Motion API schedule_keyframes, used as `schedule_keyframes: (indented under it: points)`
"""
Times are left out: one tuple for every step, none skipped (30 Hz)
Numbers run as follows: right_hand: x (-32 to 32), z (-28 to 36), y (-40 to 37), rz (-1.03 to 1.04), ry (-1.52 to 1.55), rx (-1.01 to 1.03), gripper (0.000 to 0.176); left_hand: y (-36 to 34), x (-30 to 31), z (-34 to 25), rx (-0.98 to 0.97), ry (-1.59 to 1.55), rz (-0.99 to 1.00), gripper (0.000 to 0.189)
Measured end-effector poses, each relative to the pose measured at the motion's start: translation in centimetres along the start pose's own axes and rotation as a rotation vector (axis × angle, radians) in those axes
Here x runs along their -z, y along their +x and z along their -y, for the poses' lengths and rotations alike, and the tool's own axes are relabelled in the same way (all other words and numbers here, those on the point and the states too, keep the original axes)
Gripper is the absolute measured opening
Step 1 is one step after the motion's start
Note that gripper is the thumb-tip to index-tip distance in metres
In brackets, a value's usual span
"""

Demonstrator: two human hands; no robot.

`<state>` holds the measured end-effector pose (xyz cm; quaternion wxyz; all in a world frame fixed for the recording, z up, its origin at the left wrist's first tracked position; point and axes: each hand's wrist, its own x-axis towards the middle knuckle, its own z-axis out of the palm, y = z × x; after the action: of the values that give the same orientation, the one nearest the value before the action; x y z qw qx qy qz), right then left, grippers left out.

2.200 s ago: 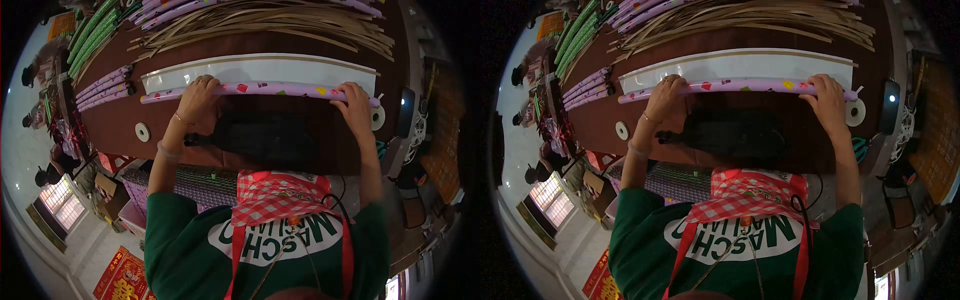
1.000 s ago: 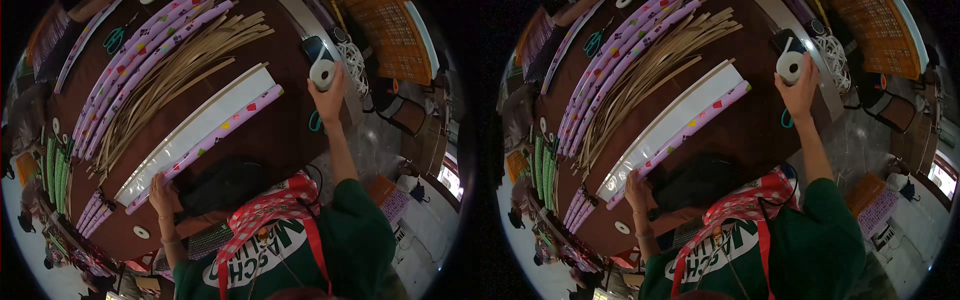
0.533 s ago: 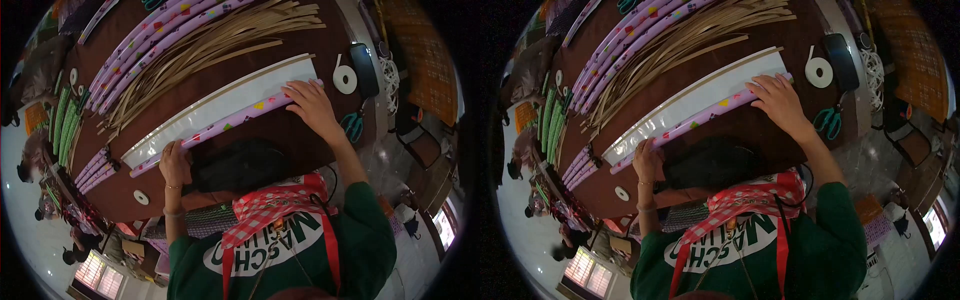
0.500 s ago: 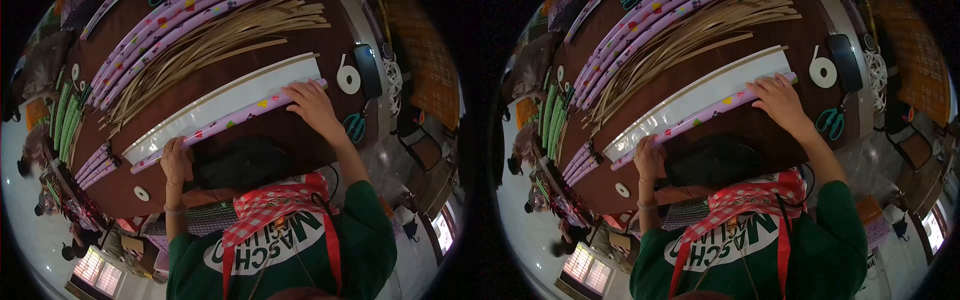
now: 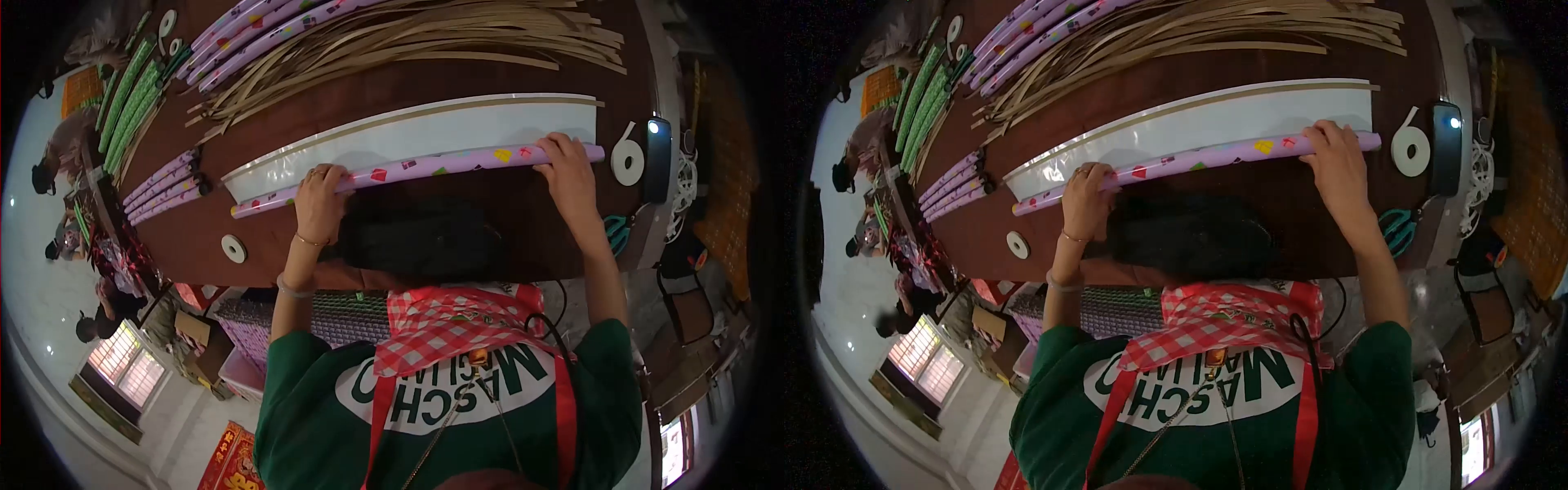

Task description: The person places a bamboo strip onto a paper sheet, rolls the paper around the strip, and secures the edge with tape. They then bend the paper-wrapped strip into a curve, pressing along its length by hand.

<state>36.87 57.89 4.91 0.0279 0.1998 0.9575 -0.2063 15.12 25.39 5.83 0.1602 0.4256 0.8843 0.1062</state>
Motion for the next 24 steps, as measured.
schedule_keyframes:
  points:
    - [0.1, 0.2, 0.0, -0.005, 0.030, 0.009, 0.036, 0.0, 0.1, -0.2, -0.012, 0.004, 0.017, 0.036]
    - [0.2, 0.4, 0.0, 0.005, 0.038, 0.023, 0.036, 0.0, -0.1, -0.5, 0.019, 0.005, -0.026, 0.039]
    - [0.3, 0.6, -0.1, 0.002, 0.023, 0.010, 0.035, 0.0, -0.2, -0.6, 0.038, 0.006, -0.025, 0.039]
    - [0.3, 0.7, -0.2, 0.001, 0.007, -0.005, 0.034, -0.2, -0.2, -0.6, 0.050, 0.010, -0.054, 0.040]
    - [0.4, 0.7, -0.4, 0.011, 0.013, 0.008, 0.034, -0.3, -0.3, -0.7, 0.060, 0.016, -0.083, 0.040]
    - [0.3, 0.6, -0.6, 0.008, 0.006, 0.006, 0.034, -0.6, -0.4, -0.9, 0.070, 0.018, -0.083, 0.034]
    - [0.3, 0.6, -0.7, 0.004, 0.000, 0.003, 0.034, -0.8, -0.6, -0.9, 0.086, 0.023, -0.083, 0.034]
    - [0.4, 0.6, -0.8, 0.010, 0.008, 0.015, 0.034, -1.0, -0.9, -0.9, 0.064, 0.047, -0.102, 0.030]
    - [0.5, 0.6, -0.9, 0.020, -0.002, 0.011, 0.034, -1.2, -1.1, -0.9, 0.039, 0.070, -0.119, 0.026]
    - [0.4, 0.6, -1.0, 0.029, -0.013, 0.006, 0.034, -1.3, -1.3, -0.9, 0.028, 0.061, -0.093, 0.025]
    - [0.3, 0.3, -1.1, 0.051, -0.050, 0.004, 0.034, -1.4, -1.4, -0.9, 0.036, 0.062, -0.091, 0.025]
    - [0.3, 0.5, -1.0, 0.057, -0.049, 0.007, 0.034, -1.5, -1.6, -0.9, 0.010, 0.080, -0.112, 0.025]
    - [0.4, 0.6, -0.9, 0.058, -0.040, 0.002, 0.033, -1.6, -1.7, -0.9, -0.020, 0.097, -0.134, 0.026]
    - [0.5, 0.6, -1.0, 0.059, -0.033, -0.005, 0.033, -1.6, -1.8, -0.8, -0.020, 0.091, -0.133, 0.026]
    - [0.6, 0.6, -1.1, 0.064, -0.040, -0.009, 0.033, -1.6, -1.7, -0.8, -0.030, 0.092, -0.141, 0.027]
    - [0.8, 0.7, -1.0, 0.070, -0.023, -0.001, 0.033, -1.5, -1.7, -0.7, -0.042, 0.092, -0.151, 0.029]
    - [1.0, 0.8, -1.0, 0.077, -0.007, 0.007, 0.034, -1.5, -1.7, -0.8, -0.046, 0.080, -0.150, 0.029]
    - [1.3, 0.9, -0.9, 0.081, -0.017, 0.001, 0.034, -1.5, -1.7, -0.8, -0.049, 0.081, -0.163, 0.030]
    - [1.7, 1.3, -0.7, 0.063, -0.090, 0.029, 0.033, -1.6, -1.7, -0.9, -0.051, 0.083, -0.176, 0.031]
    - [1.8, 1.8, -0.5, 0.046, -0.162, 0.057, 0.032, -1.7, -1.7, -1.0, -0.035, 0.071, -0.164, 0.032]
    - [1.5, 2.7, 0.0, 0.049, -0.168, 0.052, 0.032, -1.7, -1.7, -1.1, -0.038, 0.063, -0.163, 0.032]
    - [0.9, 4.0, 0.8, 0.007, 0.040, 0.024, 0.030, -1.7, -1.8, -1.1, -0.032, 0.075, -0.165, 0.033]
    - [0.3, 5.4, 1.7, -0.037, 0.249, -0.004, 0.028, -1.7, -1.8, -1.2, -0.025, 0.088, -0.167, 0.033]
    - [-0.4, 7.2, 2.7, -0.025, 0.362, -0.060, 0.023, -1.5, -1.7, -1.2, -0.030, 0.088, -0.166, 0.033]
